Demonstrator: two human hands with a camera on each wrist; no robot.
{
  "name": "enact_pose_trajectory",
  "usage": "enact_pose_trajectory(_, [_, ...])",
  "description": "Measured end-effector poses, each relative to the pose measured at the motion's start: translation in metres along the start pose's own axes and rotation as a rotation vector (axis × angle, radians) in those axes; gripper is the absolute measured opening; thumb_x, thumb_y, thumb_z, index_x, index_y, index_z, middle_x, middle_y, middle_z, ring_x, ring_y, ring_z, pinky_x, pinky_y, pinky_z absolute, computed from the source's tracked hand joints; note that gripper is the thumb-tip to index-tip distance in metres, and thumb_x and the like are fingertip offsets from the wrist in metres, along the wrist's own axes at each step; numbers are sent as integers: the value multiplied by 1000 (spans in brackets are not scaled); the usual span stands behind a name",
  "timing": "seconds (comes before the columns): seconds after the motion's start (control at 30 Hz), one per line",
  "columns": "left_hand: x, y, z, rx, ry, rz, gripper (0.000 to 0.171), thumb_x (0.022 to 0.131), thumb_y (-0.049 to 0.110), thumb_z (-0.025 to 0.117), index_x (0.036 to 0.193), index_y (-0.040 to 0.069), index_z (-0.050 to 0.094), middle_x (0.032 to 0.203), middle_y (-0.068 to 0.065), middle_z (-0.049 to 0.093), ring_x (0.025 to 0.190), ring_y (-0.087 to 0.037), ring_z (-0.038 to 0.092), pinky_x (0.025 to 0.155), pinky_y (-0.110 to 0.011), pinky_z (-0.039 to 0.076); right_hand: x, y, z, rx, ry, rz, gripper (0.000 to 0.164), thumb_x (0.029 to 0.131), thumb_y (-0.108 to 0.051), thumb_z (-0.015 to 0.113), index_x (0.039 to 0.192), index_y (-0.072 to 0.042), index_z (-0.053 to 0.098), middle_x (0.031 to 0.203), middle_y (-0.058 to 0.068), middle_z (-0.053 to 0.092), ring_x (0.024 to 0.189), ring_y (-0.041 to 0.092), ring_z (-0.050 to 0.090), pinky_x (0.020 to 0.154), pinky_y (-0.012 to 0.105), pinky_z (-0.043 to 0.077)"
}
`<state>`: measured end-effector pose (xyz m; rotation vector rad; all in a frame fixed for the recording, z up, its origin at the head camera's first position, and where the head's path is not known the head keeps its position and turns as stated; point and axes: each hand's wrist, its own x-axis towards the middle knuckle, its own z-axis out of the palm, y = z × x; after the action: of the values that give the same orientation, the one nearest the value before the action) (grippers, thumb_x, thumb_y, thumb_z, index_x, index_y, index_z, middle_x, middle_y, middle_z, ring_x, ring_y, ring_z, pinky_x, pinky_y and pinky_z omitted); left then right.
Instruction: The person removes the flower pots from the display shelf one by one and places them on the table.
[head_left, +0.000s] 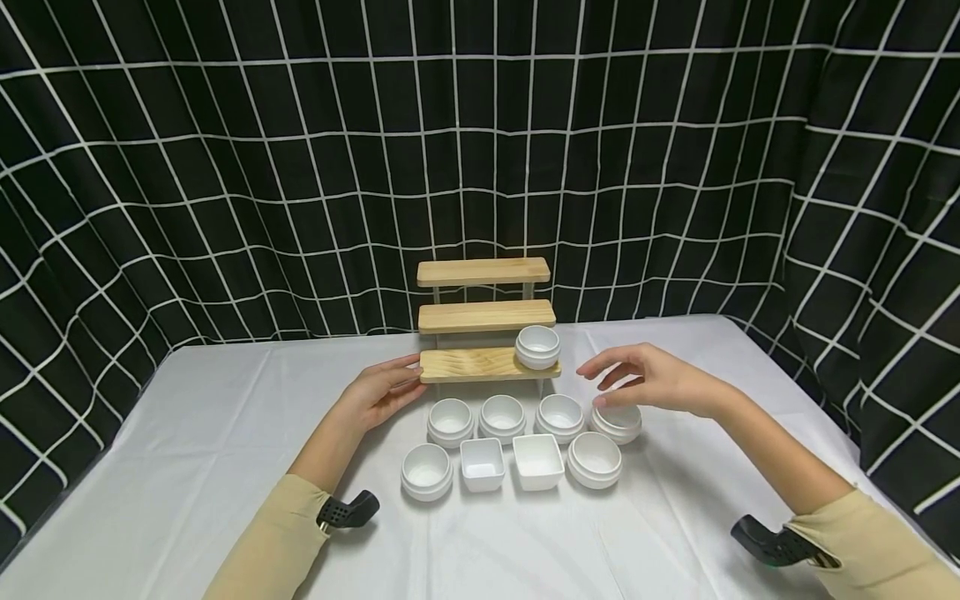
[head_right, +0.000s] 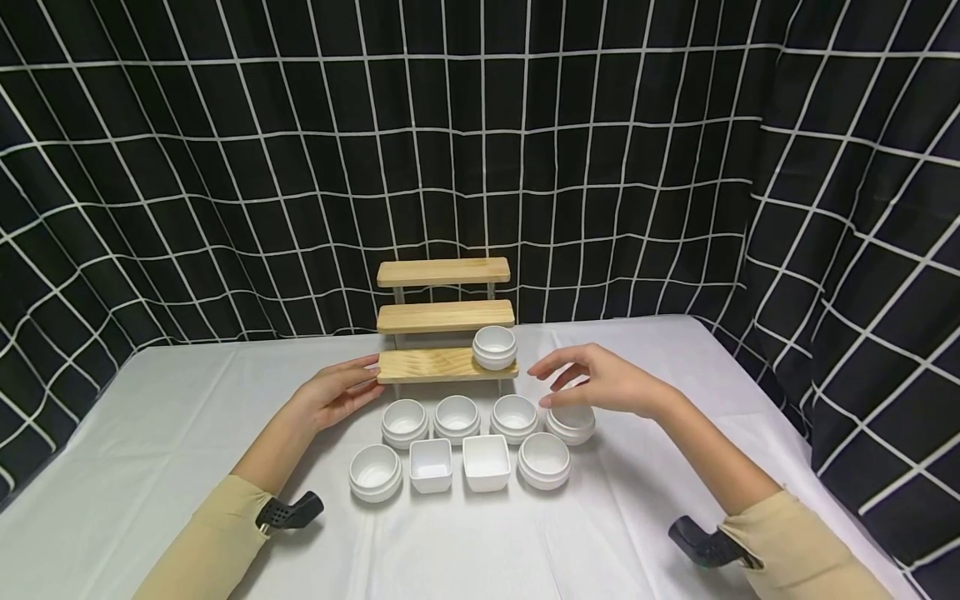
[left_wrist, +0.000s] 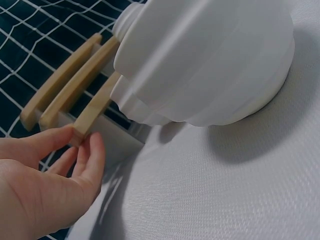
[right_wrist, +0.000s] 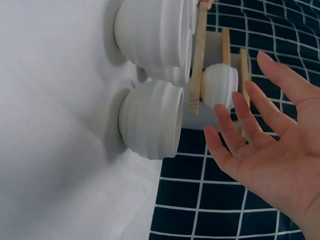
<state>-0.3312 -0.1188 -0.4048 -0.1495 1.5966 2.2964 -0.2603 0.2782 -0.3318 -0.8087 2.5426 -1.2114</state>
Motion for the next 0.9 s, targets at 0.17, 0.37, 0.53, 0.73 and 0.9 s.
enact_pose_trajectory(0.17, [1, 0, 0, 3, 2, -3, 53, 106, -8, 53, 158, -7, 40, 131, -19, 58, 90, -10, 69, 96, -23, 63, 3, -3, -2, -18, 26, 18, 39, 95, -11, 79, 131, 2, 69, 134, 22, 68, 116, 38, 69, 93, 26, 62])
enact_pose_trajectory(0.37, [1, 0, 0, 0, 9, -6, 53, 106, -8, 53, 158, -6, 41, 131, -19, 58, 90, -11, 69, 96, -23, 64, 7, -3, -3, -37, 49, 56, 40, 96, -15, 78, 132, 0, 69, 137, 19, 67, 114, 25, 70, 98, 30, 60])
enact_pose_trajectory(0.53, [2, -1, 0, 1, 15, -6, 53, 106, -8, 53, 157, -6, 41, 133, -20, 57, 91, -11, 69, 96, -23, 64, 11, -4, -4, -45, 68, 70, 41, 96, -17, 78, 132, -1, 69, 135, 16, 68, 111, 22, 71, 101, 29, 58])
enact_pose_trajectory(0.73, [1, -1, -1, 2, 12, -6, 52, 106, -7, 53, 158, -6, 41, 132, -20, 58, 92, -12, 68, 96, -23, 63, 19, -4, -6, -26, 85, 83, 43, 96, -16, 78, 134, 0, 67, 136, 18, 66, 110, 23, 71, 96, 22, 59])
enact_pose_trajectory(0.9, [1, -1, -1, -3, 8, -6, 53, 106, -7, 53, 158, -6, 41, 135, -21, 56, 92, -12, 68, 98, -24, 63, 26, -5, -6, 16, 95, 97, 47, 96, -14, 77, 138, 3, 63, 137, 24, 64, 108, 22, 70, 95, 22, 60])
